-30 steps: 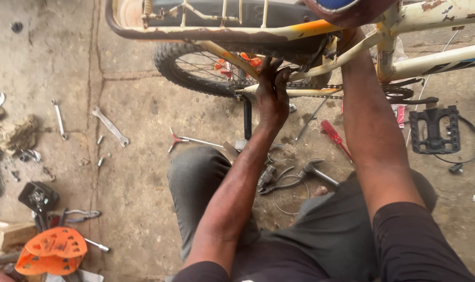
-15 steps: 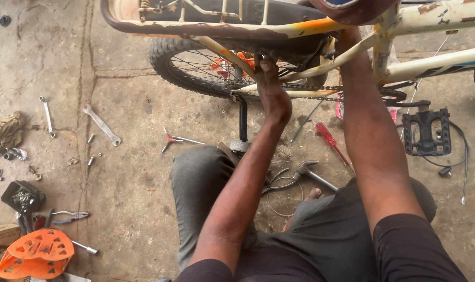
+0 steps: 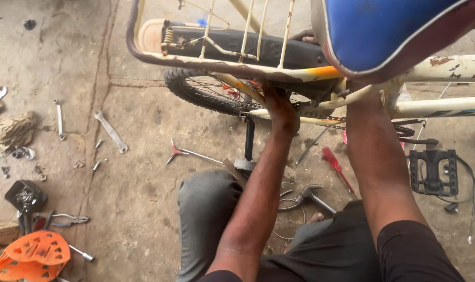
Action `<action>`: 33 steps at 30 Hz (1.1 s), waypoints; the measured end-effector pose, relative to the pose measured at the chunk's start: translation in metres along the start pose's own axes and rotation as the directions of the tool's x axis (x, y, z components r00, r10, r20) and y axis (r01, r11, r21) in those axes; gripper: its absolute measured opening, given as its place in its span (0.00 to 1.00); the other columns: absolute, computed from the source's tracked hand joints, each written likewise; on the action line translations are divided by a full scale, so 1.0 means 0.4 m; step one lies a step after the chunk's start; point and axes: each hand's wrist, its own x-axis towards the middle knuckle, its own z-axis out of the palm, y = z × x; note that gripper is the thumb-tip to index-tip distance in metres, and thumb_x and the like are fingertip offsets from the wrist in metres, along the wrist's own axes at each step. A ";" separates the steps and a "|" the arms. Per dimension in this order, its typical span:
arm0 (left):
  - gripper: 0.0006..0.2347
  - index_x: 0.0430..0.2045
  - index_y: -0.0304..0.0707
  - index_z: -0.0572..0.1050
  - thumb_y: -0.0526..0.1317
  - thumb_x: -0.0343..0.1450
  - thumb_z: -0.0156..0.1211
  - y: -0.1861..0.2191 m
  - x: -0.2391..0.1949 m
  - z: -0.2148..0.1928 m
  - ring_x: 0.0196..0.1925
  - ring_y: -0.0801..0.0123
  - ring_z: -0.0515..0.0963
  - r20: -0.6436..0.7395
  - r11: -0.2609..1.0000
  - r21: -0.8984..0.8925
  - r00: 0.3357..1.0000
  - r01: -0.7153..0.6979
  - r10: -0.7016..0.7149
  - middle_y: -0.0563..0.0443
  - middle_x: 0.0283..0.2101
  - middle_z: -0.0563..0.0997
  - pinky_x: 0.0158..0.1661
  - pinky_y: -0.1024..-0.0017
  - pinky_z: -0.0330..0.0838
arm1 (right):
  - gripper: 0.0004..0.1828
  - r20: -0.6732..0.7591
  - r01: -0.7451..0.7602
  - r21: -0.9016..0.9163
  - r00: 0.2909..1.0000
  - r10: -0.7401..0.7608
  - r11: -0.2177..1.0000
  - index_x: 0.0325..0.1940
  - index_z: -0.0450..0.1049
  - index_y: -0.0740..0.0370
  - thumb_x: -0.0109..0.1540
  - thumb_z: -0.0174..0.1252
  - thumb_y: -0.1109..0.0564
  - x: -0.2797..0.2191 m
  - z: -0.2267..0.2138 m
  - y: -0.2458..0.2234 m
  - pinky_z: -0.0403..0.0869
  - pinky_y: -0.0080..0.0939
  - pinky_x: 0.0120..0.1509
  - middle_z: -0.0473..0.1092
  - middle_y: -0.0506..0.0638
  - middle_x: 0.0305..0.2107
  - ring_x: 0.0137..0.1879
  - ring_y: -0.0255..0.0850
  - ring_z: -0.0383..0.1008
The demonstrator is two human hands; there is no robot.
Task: The person is repairing a bicycle while sitting on the floor. They use a wrench to tighten bolts on the rear wheel and chain area, then use a screwdriver to adjust the brake cable and handlebar components.
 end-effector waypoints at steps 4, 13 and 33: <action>0.25 0.65 0.43 0.61 0.61 0.82 0.36 0.017 0.011 0.004 0.62 0.62 0.70 0.066 0.986 -0.152 0.996 0.069 -0.060 0.51 0.59 0.71 0.64 0.58 0.60 | 0.12 0.030 0.038 0.013 0.999 -0.038 0.999 0.58 0.71 0.63 0.71 0.56 0.57 -0.012 0.024 0.013 0.73 0.41 0.58 0.72 0.51 0.47 0.52 0.41 0.74; 0.22 0.64 0.52 0.60 0.59 0.80 0.35 -0.060 0.049 -0.012 0.54 0.64 0.69 -0.138 0.995 -0.049 0.987 -0.084 0.076 0.53 0.55 0.70 0.59 0.62 0.65 | 0.13 -0.092 0.137 0.029 0.987 -0.133 0.990 0.59 0.71 0.63 0.71 0.56 0.57 -0.177 -0.014 0.098 0.73 0.41 0.58 0.72 0.50 0.47 0.52 0.40 0.73; 0.19 0.48 0.43 0.63 0.59 0.80 0.46 -0.075 0.108 -0.143 0.40 0.73 0.66 0.252 0.991 -0.042 0.961 0.126 -0.112 0.58 0.38 0.67 0.44 0.69 0.65 | 0.34 -0.336 0.066 0.634 0.921 0.197 0.771 0.58 0.68 0.65 0.56 0.79 0.56 -0.682 -0.293 -0.516 0.77 0.42 0.57 0.71 0.51 0.47 0.53 0.38 0.73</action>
